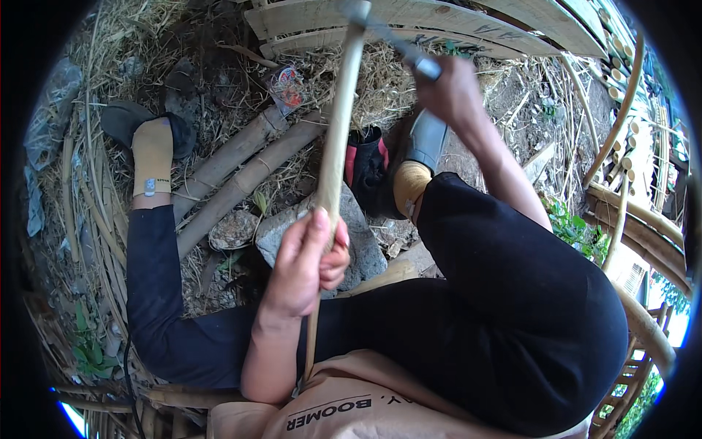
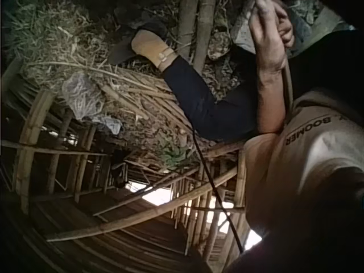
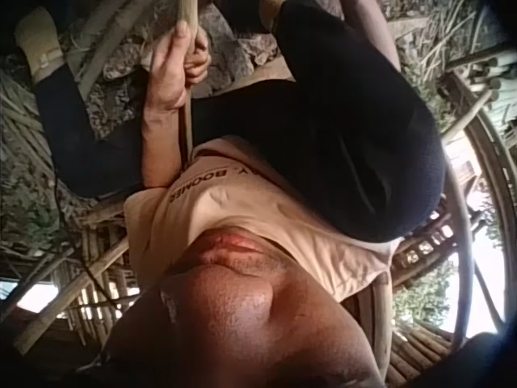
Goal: The person shaves a thin wooden stick using a blade while sitting in an outdoor area.
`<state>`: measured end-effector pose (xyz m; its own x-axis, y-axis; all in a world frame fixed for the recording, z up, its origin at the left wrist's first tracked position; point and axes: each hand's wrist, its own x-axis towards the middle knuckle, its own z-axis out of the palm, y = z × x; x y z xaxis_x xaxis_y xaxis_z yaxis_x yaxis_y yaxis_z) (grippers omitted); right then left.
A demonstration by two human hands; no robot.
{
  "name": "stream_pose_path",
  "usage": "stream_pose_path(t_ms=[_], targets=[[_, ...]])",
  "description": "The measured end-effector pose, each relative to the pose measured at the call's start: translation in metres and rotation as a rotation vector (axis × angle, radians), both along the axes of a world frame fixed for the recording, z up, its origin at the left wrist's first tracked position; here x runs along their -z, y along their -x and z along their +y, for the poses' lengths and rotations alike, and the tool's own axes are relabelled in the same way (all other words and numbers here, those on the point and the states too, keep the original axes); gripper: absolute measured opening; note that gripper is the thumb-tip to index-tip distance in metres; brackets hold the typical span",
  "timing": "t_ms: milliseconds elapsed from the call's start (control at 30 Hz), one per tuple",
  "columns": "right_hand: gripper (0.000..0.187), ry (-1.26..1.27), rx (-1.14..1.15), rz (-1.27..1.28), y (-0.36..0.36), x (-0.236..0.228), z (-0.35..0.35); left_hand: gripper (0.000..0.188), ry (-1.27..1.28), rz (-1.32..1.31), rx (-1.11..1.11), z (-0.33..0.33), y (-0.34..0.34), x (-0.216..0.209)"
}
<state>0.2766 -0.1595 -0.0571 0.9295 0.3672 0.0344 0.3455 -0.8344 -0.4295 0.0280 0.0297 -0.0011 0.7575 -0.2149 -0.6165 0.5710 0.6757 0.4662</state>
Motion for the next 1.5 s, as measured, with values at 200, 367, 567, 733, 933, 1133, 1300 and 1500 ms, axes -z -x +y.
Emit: stream_pose_path(t_ms=[200, 367, 567, 733, 933, 1133, 1300, 1500], targets=[[0.025, -0.002, 0.001, 0.001, -0.009, -0.039, -0.023, 0.042, 0.191, -0.023, 0.027, 0.003, 0.009, 0.014], [0.019, -0.069, -0.217, 0.127, 0.025, -0.017, -0.021, 0.042, 0.337, -0.006, 0.012, 0.005, 0.001, 0.023], [0.016, -0.002, -0.561, 0.257, 0.049, -0.016, 0.005, 0.04, 0.147, 0.033, -0.048, 0.012, -0.008, 0.024], [0.016, 0.052, -0.586, 0.339, 0.051, -0.002, 0.013, 0.038, -0.188, 0.097, -0.058, 0.01, -0.017, 0.018], [0.019, 0.167, -0.561, 0.275, 0.05, 0.005, 0.018, 0.03, -0.357, 0.012, -0.025, 0.001, -0.007, 0.029], [0.021, 0.126, -0.542, 0.181, 0.047, 0.017, 0.02, 0.028, -0.343, -0.011, -0.043, 0.0, -0.006, 0.022], [0.028, 0.012, -0.492, 0.131, 0.041, 0.013, 0.016, 0.026, -0.341, -0.025, -0.045, -0.001, -0.009, 0.01], [0.03, 0.08, -0.446, 0.095, 0.04, 0.008, 0.016, 0.025, -0.292, -0.014, -0.027, 0.003, -0.006, 0.01]])
